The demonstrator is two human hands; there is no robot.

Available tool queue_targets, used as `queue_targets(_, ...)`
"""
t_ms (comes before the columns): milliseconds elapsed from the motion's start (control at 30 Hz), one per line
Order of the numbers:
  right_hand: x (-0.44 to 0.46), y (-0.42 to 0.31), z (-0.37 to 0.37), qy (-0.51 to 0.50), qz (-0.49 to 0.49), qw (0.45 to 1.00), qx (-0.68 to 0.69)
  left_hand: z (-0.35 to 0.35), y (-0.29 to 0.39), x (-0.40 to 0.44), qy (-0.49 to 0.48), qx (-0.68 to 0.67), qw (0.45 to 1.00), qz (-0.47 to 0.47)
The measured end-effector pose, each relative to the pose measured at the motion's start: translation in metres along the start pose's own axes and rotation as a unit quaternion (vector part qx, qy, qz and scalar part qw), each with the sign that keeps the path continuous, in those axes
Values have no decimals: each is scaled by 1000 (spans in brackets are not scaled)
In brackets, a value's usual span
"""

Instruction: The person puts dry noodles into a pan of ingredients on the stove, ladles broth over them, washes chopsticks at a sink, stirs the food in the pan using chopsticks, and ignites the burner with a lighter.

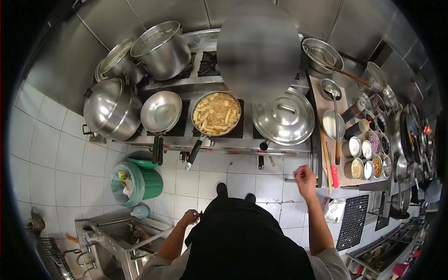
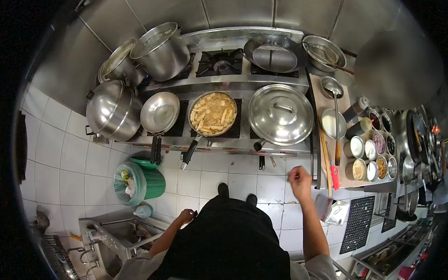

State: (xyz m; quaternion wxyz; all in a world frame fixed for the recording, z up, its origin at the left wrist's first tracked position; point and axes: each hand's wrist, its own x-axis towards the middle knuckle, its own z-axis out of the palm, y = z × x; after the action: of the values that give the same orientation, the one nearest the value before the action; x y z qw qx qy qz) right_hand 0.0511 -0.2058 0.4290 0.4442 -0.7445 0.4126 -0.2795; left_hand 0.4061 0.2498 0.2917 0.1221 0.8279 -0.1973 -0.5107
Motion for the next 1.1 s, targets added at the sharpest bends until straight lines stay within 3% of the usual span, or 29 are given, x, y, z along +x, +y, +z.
queue_targets(33,-5,-16,6,-70,58,993,-71,-5,7,-1,2,3,1000,1)
queue_targets(67,-14,-20,10,-151,-57,967,-196,-7,5,5,2,-20,1000,-2)
queue_targets(100,-26,-9,19,-207,7,953,-223,-9,-2,9,1,-43,999,-6)
queue_targets(133,-37,7,29,-203,-14,953,-223,-11,-7,13,-2,-66,998,-11)
queue_targets(167,-44,-2,34,-238,44,949,-202,-14,-7,18,-13,-62,998,-8)
queue_targets(200,-51,2,42,-228,-2,954,-193,-18,-6,23,-21,-60,998,-6)
queue_targets(367,-52,-57,78,-212,129,944,-219,-36,-53,55,-36,-59,995,65)
queue_targets(467,-23,-61,76,-193,98,950,-224,-59,-75,72,-73,-222,972,-20)
queue_targets(500,-10,-58,72,-143,40,963,-227,-63,-81,87,-98,-291,951,-32)
queue_targets(533,8,-56,66,-96,-21,968,-231,-74,-72,85,-74,-222,971,-54)
queue_targets(733,148,-97,39,22,-77,944,-319,-118,-98,109,-38,-208,971,-111)
queue_targets(900,255,-38,44,9,-156,891,-426,-126,-81,97,18,-248,964,-90)
queue_targets(1100,310,-3,52,-102,-118,865,-477,-83,-47,51,36,-315,945,-80)
